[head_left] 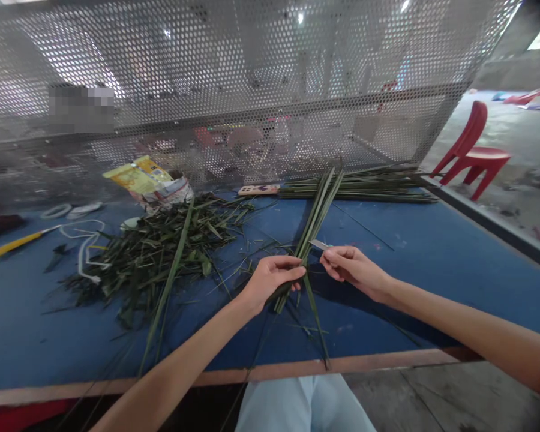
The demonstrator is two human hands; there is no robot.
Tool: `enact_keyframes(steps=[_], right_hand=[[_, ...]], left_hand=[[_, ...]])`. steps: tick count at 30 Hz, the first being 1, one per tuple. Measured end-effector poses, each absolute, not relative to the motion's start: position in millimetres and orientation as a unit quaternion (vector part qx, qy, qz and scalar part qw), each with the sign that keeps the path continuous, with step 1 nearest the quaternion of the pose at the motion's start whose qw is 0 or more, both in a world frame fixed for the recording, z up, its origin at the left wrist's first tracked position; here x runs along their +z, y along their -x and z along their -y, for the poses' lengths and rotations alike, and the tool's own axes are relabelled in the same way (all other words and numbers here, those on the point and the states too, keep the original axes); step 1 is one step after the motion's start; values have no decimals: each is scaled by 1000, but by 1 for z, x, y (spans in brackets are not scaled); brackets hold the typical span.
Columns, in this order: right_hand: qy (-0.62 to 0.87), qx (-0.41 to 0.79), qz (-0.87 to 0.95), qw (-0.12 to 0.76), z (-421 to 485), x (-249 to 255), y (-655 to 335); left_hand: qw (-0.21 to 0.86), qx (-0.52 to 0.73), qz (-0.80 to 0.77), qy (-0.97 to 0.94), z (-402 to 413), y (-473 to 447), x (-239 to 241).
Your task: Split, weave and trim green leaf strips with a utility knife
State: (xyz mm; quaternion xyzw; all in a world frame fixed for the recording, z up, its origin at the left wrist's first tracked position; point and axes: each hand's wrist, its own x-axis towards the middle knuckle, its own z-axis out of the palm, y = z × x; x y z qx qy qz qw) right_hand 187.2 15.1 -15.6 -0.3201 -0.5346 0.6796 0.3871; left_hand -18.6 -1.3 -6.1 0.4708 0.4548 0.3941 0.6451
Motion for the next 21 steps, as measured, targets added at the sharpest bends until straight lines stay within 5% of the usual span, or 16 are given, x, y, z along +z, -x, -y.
enact_keyframes(steps=[21], right_hand=[[376, 568, 633, 367, -11, -11, -184]], left_hand=[[606, 356, -450, -551, 5, 17, -5]])
